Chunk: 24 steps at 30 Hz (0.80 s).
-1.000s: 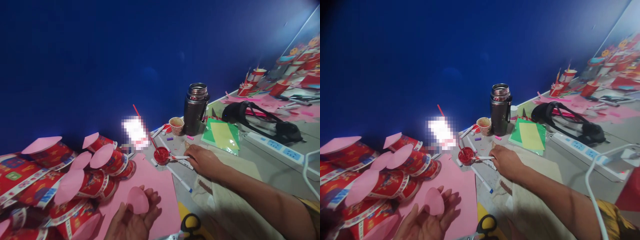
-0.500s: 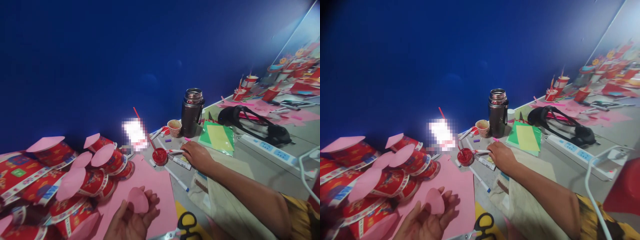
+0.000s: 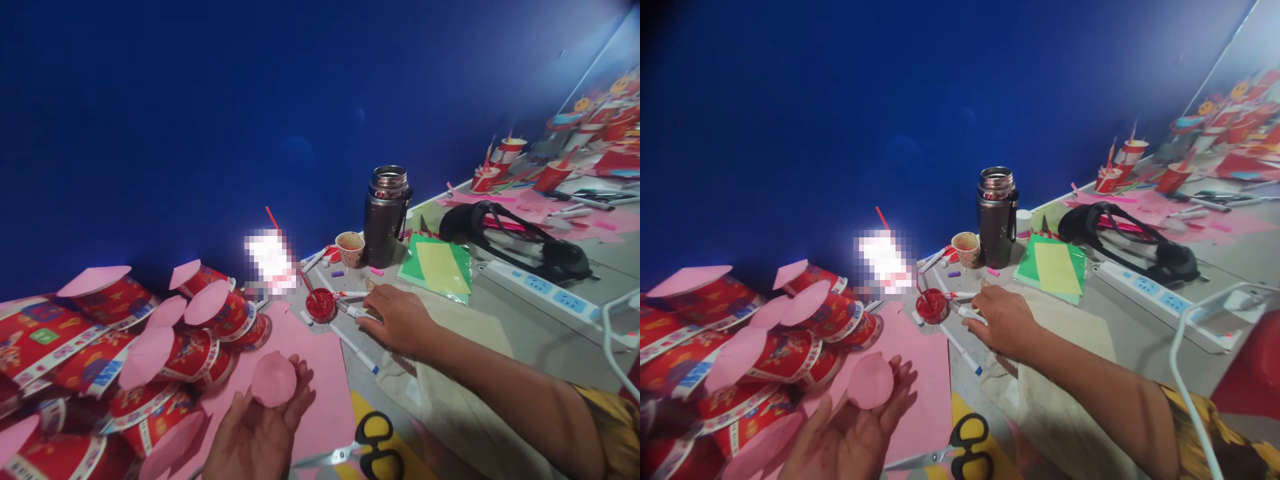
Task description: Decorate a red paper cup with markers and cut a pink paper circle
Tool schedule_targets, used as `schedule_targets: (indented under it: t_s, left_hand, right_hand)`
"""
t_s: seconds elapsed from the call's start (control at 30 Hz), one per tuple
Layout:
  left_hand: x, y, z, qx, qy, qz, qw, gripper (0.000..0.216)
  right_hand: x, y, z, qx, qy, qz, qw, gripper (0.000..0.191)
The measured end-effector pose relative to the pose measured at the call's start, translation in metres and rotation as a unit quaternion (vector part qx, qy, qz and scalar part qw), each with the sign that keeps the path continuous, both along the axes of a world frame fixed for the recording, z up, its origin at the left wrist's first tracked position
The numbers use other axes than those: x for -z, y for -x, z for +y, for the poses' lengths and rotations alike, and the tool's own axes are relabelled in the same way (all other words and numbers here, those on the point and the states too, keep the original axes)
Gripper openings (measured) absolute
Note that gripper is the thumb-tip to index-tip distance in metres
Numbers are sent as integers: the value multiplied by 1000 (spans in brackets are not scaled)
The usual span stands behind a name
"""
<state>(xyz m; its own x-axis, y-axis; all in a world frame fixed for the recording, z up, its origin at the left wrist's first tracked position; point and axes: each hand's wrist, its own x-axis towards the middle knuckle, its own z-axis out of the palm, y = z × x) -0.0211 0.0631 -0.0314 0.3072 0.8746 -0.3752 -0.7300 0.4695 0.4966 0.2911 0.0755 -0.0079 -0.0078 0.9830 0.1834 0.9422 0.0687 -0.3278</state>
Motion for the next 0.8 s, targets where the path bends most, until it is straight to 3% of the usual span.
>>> schedule_targets:
  t_s: [0.13,0.33,0.4,0.47,0.5,0.57,0.63,0.67,0.73,0.8]
  left_hand:
    - [3,-4,-3,-48,-8,16,999,41]
    - [-13,-7,-6,-26,-33,16,999,51]
    - [-17,-7,-6,-15,-35,16,999,49]
    - [-18,-7,-6,-11,-39,9,999,47]
    - [-18,-7,-6,-8,-36,4,999,47]
    - [-18,-7,-6,-3,-14,-6,1000,49]
    - [-22,-9,-6,-2,18,-10,1000,50]
    - [-24,-11,-7,-7,24,-9,1000,49]
    - [-29,-16,-8,-13,30,-3,999,51]
    - [-32,-20,-10,-18,34,1,999,55]
  right_hand:
    - [-4,8,-4,3,69,-68,995,35]
    - [-3,5,-3,3,76,-67,995,22]
    - [-5,5,-5,-3,45,-9,999,21]
    - [-8,9,-8,-30,33,123,991,23]
    - [-10,12,-10,-49,47,212,975,25]
    - [-11,19,-16,-86,117,387,911,31]
    - [-10,26,-21,-102,183,491,846,38]
    - [-9,29,-23,-105,199,510,830,40]
    - [-5,32,-28,-107,188,491,844,39]
    - [-1,33,-31,-100,141,433,885,33]
